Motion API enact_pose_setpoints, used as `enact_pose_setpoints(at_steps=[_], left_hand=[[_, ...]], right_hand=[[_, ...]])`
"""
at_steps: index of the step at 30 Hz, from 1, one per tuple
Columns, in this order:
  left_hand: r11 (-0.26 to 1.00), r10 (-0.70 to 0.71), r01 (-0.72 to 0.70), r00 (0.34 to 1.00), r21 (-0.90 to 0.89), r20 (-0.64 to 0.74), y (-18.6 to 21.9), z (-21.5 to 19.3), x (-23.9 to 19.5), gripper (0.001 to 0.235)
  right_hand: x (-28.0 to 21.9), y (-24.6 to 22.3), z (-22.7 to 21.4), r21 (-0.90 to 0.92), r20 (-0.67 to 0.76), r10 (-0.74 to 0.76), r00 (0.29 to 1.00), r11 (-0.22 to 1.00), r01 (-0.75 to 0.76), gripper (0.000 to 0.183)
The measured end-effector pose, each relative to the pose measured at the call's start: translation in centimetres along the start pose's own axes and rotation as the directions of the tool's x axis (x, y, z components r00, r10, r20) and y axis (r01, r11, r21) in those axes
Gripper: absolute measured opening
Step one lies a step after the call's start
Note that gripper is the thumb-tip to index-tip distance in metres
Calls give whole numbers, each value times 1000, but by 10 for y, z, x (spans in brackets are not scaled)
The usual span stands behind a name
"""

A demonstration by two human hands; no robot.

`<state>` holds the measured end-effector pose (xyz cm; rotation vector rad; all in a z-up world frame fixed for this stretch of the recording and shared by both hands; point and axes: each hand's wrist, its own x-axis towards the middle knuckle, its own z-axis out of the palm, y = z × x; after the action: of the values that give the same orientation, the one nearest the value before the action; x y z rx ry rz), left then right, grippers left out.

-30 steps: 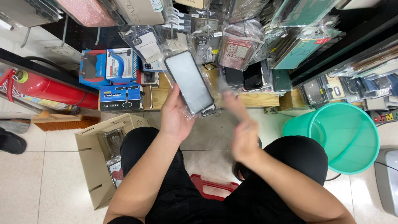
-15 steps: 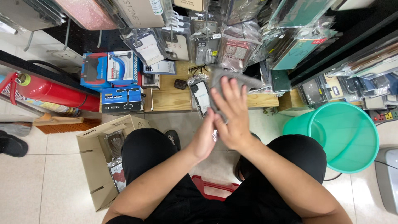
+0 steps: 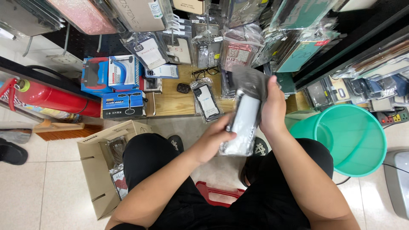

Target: The person sits on a stool and wipes the plastic packaging of several phone cases using a grey cloth. They handle the items one by one, wiping the front and back surfaces, and place the cleaned cases into a cardboard box on the floor.

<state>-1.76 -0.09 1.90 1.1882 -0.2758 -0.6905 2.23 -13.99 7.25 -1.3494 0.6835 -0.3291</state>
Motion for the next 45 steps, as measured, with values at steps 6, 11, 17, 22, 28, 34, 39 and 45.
enact_pose_setpoints(at_steps=[6,11,17,22,28,34,39,45], left_hand=[[983,80,-40,972,177,-222,42,-5,-3,69],[919,164,-62,958,389,-236,14,-11,2,48],[849,332,-191,918,493,-216,3,-16,1,37],[857,378,-247,898,453,-226,24,-20,-2,32],[881,471,-394,784,263,-404,10,-51,18,49],[929,176,-317,832,-191,-526,23,-55,6,69],[552,403,-426,889,-717,-218,4,-46,-23,52],[293,310,-149,949,-944,-53,-15,-26,-124,66]], right_hand=[[-7,3,-6,-27,40,-560,828,827,561,50],[-4,33,-22,28,488,-846,215,261,965,66],[9,34,-26,-58,597,-747,293,324,944,61],[27,46,-36,-147,449,-520,727,759,634,42],[70,78,-62,-440,303,-261,917,815,378,65],[81,89,-66,-764,233,-272,934,543,349,68],[92,115,-77,-156,225,-328,918,917,366,64],[71,108,-65,-377,220,-271,937,862,338,62]])
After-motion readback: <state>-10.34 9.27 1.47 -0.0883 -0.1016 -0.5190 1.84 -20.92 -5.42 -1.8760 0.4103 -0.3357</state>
